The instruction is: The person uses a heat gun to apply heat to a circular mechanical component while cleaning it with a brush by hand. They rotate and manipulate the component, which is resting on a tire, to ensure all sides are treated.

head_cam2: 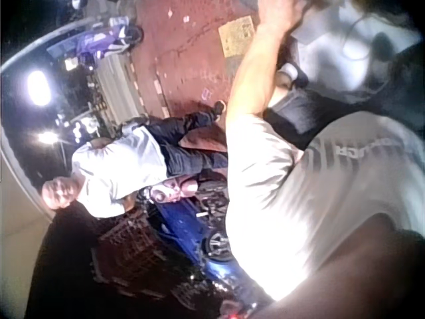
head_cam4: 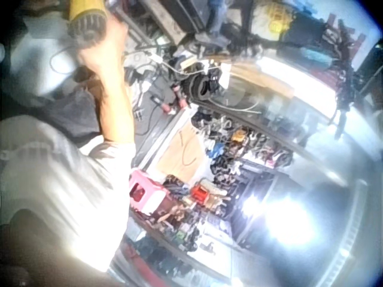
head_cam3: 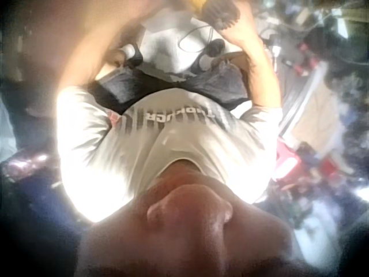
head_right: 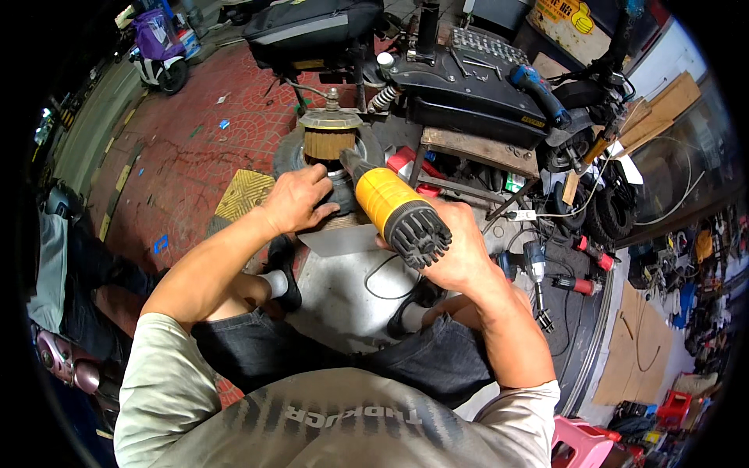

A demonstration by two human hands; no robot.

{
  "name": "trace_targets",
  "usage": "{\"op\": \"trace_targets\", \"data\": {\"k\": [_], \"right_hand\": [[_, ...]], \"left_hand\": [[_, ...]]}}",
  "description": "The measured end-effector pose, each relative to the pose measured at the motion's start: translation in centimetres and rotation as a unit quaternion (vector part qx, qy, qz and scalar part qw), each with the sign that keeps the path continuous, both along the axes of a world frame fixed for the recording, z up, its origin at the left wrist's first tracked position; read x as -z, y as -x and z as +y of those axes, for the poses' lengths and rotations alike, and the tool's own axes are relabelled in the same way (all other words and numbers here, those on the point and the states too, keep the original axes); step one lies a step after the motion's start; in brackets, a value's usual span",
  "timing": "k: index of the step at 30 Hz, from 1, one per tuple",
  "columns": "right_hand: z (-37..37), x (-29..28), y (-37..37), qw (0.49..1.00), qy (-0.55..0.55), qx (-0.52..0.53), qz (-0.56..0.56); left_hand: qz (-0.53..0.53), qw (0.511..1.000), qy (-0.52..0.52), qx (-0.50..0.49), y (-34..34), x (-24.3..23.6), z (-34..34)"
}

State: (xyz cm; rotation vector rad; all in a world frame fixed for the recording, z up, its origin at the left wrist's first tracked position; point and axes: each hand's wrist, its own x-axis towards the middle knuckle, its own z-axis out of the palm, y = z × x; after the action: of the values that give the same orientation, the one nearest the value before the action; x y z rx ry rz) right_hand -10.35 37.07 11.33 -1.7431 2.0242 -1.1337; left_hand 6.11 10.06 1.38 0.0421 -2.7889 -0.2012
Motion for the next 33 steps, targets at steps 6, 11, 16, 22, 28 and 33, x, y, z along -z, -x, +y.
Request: {"op": "trace_targets", "data": {"k": [6,11,16,22,28,33], "right_hand": [[0.2,0.8,0.2,1.0,-0.01,0.004,0.016],[-0.1,0.7,-0.5,0.999,-0.053,0.002,0.008],[-0.5,0.9,-0.5,0.999,-0.032,0.012,-0.03],[-1.3,1.4,0.0,0.998,0.027,-0.012,0.06],[1.5,1.3,0.4,0.988,-0.058,0.015,0.14],[1.2,2.9,1.0,0.995,-0.069,-0.003,0.066]], "left_hand": [[0.047,0.998,0.004,0.04,0.1,-0.5,2.0],[0.028,0.999,-0.003,0.019,-0.4,-0.7,3.6],[0.024,1.0,0.011,-0.017,-1.3,-1.1,5.5],[-0.156,0.982,-0.07,0.081,-2.3,1.5,7.4],[-0.427,0.875,-0.107,0.203,-0.7,5.5,8.8],[-0.455,0.853,-0.165,0.195,-1.7,4.0,9.6]]}}
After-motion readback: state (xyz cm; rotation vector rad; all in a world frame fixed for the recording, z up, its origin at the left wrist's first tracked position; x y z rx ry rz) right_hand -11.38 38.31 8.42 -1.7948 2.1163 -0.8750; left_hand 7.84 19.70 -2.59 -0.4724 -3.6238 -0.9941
